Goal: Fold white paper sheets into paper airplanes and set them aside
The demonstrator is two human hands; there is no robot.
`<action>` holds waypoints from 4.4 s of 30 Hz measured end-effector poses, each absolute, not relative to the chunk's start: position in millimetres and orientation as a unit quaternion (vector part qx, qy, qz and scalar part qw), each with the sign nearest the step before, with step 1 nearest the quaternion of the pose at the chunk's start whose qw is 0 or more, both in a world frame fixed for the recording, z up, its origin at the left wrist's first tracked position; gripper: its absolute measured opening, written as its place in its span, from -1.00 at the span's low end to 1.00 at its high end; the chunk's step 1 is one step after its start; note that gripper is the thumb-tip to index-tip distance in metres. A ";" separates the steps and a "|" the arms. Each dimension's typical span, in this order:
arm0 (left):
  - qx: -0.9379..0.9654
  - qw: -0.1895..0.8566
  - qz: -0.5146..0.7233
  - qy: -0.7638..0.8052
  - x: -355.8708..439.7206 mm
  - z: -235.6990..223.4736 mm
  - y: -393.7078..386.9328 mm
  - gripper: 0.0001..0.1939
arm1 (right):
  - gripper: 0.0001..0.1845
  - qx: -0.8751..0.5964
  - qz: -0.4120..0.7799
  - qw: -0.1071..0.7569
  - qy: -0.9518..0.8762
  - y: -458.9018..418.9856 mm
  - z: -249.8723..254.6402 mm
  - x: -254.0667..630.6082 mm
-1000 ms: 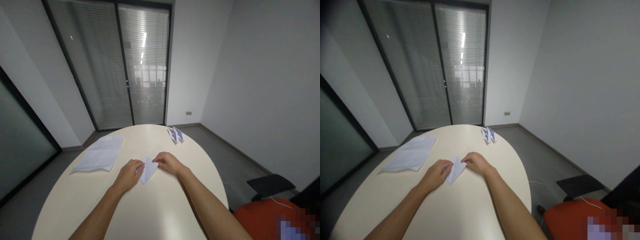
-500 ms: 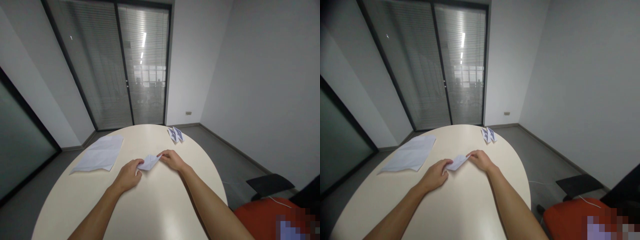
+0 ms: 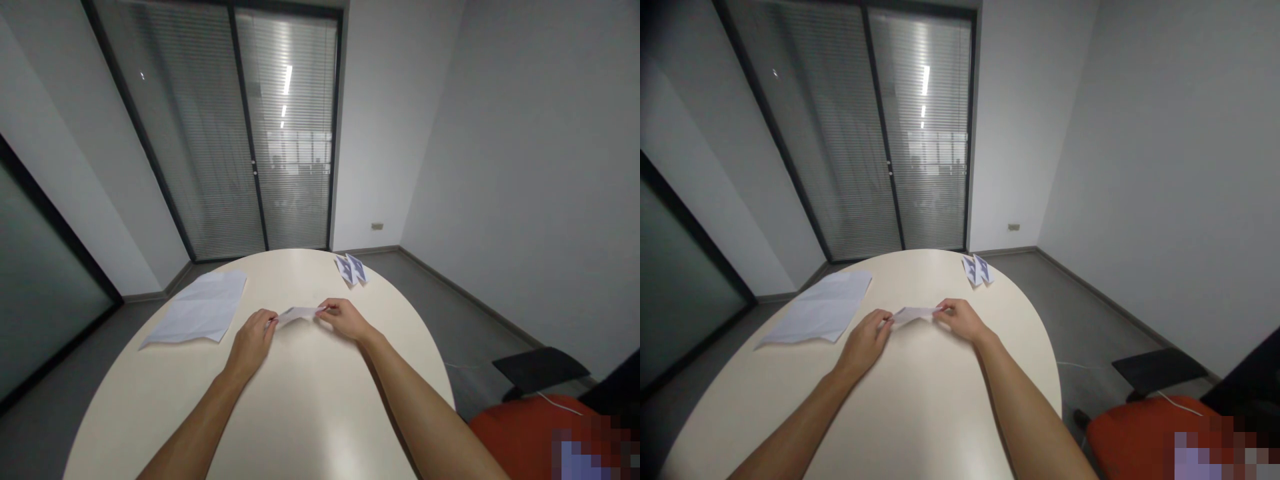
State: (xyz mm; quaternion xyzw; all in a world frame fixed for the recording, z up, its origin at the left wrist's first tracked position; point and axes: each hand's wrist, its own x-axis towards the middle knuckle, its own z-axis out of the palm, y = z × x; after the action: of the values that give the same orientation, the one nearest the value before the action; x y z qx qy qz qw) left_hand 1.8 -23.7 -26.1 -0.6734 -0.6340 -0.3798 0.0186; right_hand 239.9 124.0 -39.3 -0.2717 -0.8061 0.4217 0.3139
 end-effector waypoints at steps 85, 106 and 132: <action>-0.737 -0.047 -0.265 -0.620 18.7 -25.9 -26.3 -0.75 | -0.38 -0.179 0.187 0.184 -0.948 89.2 -26.1 224.1; -0.744 -0.062 -0.282 -0.603 18.4 -26.2 -28.1 -0.67 | -0.71 -0.162 0.223 0.225 -0.935 95.7 -27.8 225.8; -0.758 -0.085 -0.293 -0.577 16.9 -28.6 -26.9 -0.86 | -0.70 -0.187 0.420 0.233 -0.857 96.9 -34.3 220.5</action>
State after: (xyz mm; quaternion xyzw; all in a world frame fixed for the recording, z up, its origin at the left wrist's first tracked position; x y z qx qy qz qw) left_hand 16.9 -26.9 -28.6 -0.7578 -0.5768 -0.2929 -0.0847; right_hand 220.5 96.9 -34.3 -0.1874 -0.8567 0.4203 0.2331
